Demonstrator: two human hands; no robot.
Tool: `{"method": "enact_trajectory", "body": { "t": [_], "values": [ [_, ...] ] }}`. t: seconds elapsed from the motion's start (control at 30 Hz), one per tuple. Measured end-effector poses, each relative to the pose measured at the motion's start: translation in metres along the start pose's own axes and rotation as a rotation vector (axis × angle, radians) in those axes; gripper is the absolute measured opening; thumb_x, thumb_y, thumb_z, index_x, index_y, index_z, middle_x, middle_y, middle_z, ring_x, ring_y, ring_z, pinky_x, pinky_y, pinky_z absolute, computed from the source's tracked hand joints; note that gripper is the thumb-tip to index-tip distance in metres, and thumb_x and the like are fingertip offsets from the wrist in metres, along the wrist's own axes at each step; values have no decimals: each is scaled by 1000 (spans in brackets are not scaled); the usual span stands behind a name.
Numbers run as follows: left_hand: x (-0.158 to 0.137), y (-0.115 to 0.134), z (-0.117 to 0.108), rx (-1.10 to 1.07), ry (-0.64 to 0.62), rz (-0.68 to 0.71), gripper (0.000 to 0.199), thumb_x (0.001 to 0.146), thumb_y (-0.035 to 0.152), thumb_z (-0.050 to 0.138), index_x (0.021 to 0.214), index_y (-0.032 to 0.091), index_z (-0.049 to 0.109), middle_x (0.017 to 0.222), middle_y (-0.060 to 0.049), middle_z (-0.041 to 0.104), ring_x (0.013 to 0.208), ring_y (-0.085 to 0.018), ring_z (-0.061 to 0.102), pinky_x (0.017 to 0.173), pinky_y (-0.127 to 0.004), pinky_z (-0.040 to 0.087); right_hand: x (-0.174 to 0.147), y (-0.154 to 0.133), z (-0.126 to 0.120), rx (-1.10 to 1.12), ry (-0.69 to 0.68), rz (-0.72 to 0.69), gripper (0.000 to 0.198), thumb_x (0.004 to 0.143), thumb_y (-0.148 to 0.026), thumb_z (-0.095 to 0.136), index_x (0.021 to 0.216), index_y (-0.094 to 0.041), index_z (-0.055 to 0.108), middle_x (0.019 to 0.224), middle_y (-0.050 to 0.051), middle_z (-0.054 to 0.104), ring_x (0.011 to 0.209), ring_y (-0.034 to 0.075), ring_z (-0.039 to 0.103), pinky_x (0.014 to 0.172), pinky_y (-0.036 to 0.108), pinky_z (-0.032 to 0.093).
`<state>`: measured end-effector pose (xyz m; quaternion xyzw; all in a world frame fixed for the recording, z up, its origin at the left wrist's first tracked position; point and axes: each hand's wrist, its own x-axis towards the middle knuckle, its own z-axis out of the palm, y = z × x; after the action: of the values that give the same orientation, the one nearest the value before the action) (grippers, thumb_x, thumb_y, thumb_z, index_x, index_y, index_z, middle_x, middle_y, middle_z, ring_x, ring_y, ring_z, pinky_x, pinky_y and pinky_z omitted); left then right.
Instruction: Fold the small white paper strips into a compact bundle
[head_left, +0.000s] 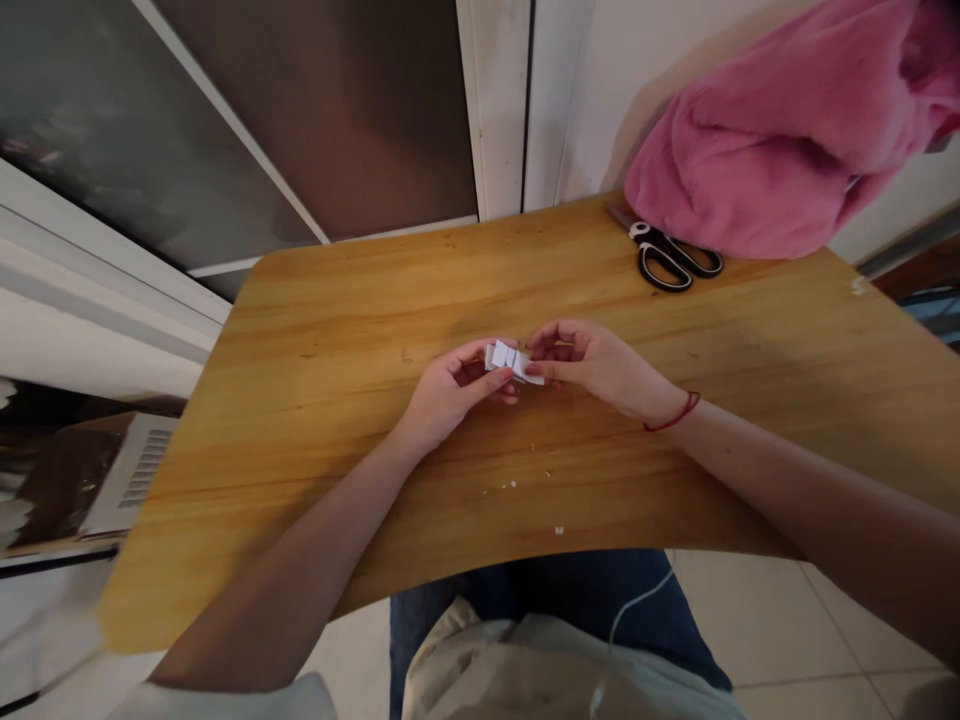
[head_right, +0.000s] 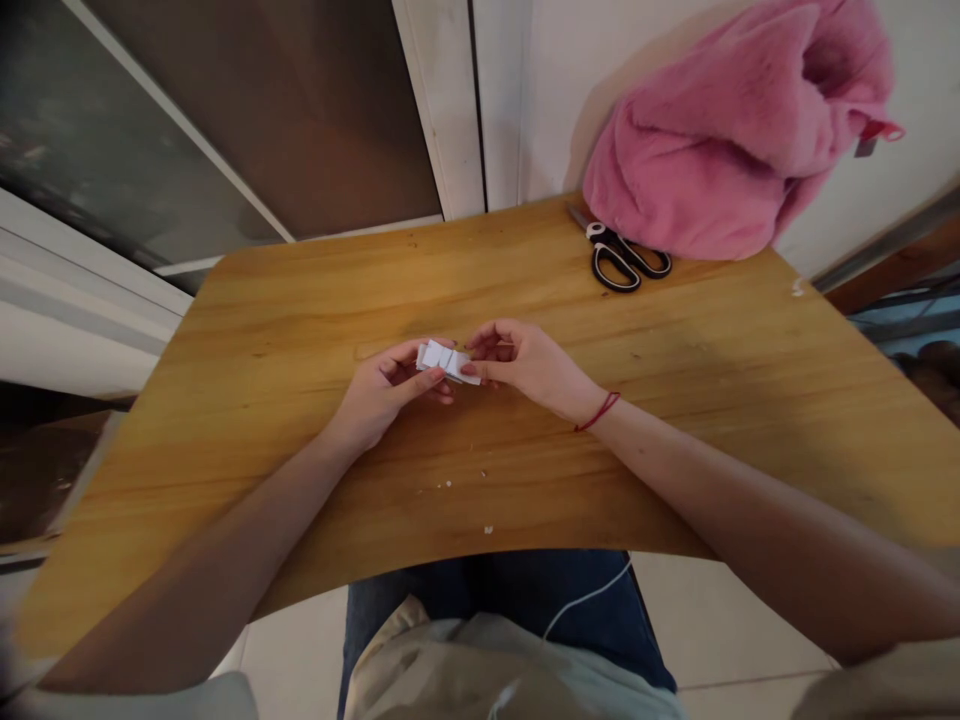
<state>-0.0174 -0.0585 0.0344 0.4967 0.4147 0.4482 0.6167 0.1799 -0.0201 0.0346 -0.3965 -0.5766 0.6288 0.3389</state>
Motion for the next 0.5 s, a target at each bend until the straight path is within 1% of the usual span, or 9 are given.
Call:
{"method": "enact_trajectory", "body": {
  "t": [0.17, 0.33, 0.5],
  "values": [
    [0, -1, -1, 10, -23, -7, 35, 76, 28, 75, 108, 18, 68, 88, -2, 70, 71, -10, 65, 71, -27, 60, 1, 1, 0, -21, -8, 5, 34, 63, -28, 82, 86, -18, 59, 77, -3, 61, 62, 9, 54, 61, 29, 46],
    [0, -3, -3, 8, -55, -27, 36, 76, 28, 74, 111, 18, 67, 93, -4, 71, 73, -11, 65, 72, -28, 60, 1, 0, -1, -41, 11, 10, 32, 65, -28, 81, 88, -18, 62, 73, -3, 62, 66, 10, 56, 65, 28, 47],
    [-1, -3, -2, 2, -58, -55, 37, 75, 26, 74, 110, 16, 67, 96, -5, 72, 76, -13, 67, 72, -29, 60, -1, -4, -1, -15, 47, 73, 31, 64, -27, 81, 88, -18, 63, 75, -2, 65, 64, 9, 57, 58, 26, 44]
  ]
}}
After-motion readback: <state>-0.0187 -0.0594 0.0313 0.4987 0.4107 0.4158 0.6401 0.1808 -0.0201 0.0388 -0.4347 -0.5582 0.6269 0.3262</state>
